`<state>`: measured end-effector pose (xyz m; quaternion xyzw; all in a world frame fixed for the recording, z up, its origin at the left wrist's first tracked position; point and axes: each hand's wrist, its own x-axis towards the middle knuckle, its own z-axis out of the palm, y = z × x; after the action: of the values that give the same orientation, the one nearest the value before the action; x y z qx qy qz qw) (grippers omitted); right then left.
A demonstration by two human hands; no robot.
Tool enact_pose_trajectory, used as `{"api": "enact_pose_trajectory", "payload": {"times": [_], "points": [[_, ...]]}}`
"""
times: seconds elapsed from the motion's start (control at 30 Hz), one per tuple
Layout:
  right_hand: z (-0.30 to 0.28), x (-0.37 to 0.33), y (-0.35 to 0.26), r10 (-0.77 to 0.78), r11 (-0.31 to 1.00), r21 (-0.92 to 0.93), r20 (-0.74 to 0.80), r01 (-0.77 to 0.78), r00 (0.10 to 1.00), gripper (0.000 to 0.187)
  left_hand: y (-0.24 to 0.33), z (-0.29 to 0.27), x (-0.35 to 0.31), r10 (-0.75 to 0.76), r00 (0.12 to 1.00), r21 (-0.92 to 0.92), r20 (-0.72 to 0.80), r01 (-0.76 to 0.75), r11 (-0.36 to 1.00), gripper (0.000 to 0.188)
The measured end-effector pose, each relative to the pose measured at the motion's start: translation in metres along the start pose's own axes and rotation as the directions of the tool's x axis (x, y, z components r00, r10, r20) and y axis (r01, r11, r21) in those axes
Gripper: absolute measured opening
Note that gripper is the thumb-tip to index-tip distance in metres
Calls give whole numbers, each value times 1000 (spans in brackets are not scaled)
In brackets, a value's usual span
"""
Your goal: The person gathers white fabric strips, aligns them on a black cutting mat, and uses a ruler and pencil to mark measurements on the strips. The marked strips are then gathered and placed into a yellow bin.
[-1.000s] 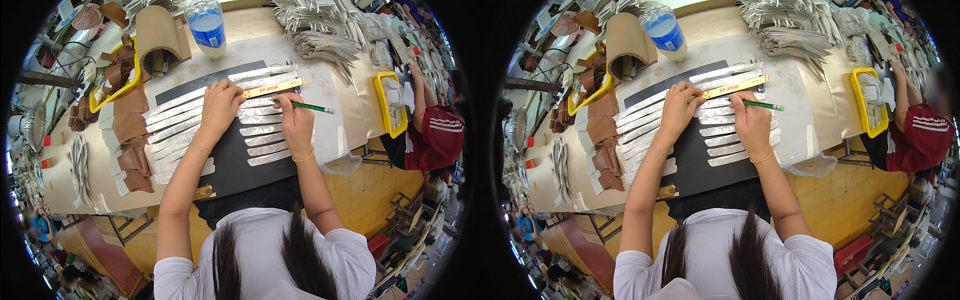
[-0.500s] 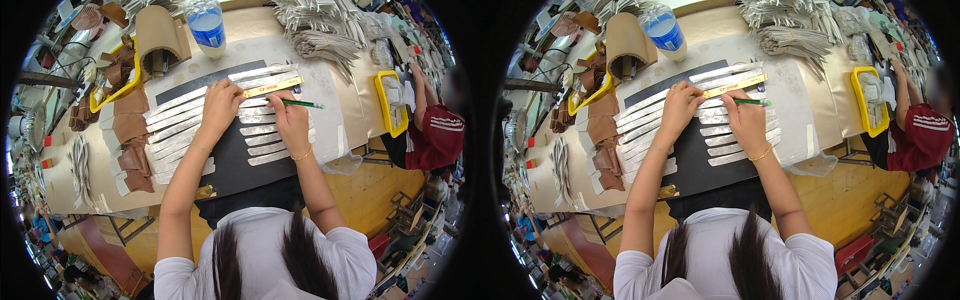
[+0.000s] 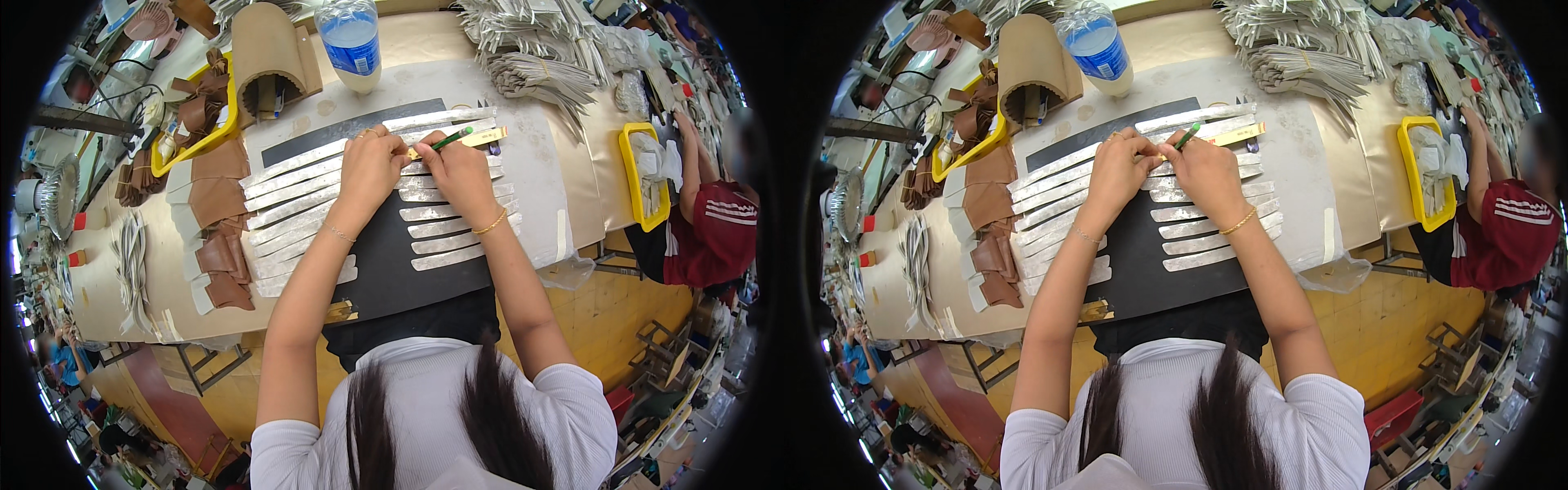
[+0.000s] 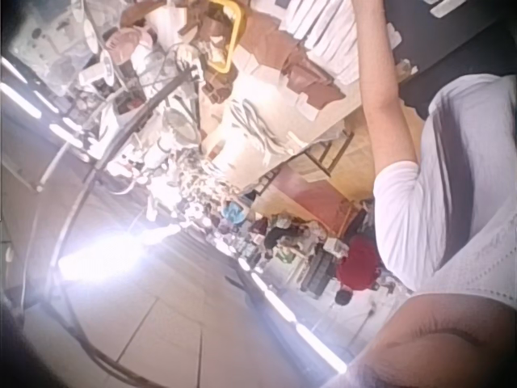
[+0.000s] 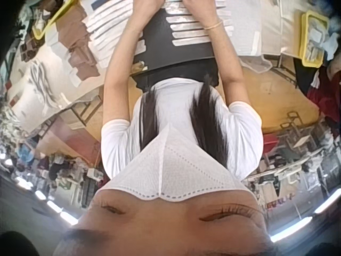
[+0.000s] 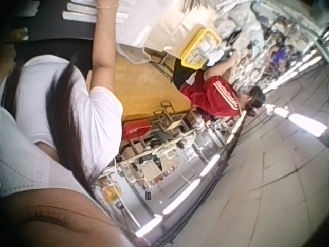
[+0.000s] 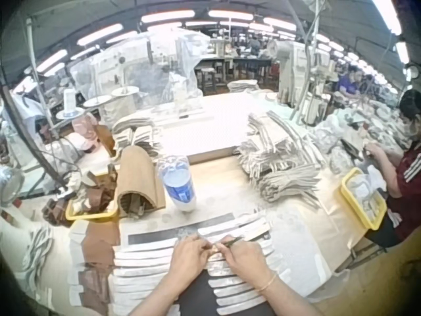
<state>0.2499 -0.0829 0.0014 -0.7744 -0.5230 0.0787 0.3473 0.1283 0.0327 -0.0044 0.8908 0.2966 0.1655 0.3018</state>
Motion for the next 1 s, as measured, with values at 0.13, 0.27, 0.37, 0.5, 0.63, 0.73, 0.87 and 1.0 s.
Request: {"api": "enact_pose_trajectory", "payload": {"times": [0.13, 0.27, 0.37, 0.5, 0.63, 0.73, 0.87, 1.0], "points": [[-2, 0, -1, -56, 998, -18, -10, 56, 998, 23, 1, -1, 0, 6, 1000, 11, -1, -6, 1000, 13], [-2, 0, 0, -28, 999, 20, 1, 28, 1000, 21, 2, -2, 0, 12, 1000, -5, 4, -12, 1000, 12], [-5, 2, 4, 58, 982, 182, -35, -51, 998, 23, 0, -3, 1, 10, 999, -47, 39, -8, 999, 13], [-24, 2, 5, 202, 900, 415, -122, -135, 972, 34, -3, -6, 2, 7, 1000, -107, 3, -7, 994, 15], [-37, -6, 10, 216, 899, 414, -133, -144, 967, 35, -7, -5, 13, 88, 995, -99, -50, -93, 991, 15], [-45, -12, 2, 229, 909, 377, -99, -177, 968, 35, -8, 3, 16, 104, 993, -69, -58, -108, 992, 14], [-39, -17, 10, 226, 903, 396, -110, -165, 968, 35, -7, 5, 17, 108, 991, -36, -78, -111, 993, 14], [-39, -17, 10, 225, 905, 392, -105, -167, 969, 34, -7, 3, 18, 118, 991, -15, -65, -119, 993, 17]]}}
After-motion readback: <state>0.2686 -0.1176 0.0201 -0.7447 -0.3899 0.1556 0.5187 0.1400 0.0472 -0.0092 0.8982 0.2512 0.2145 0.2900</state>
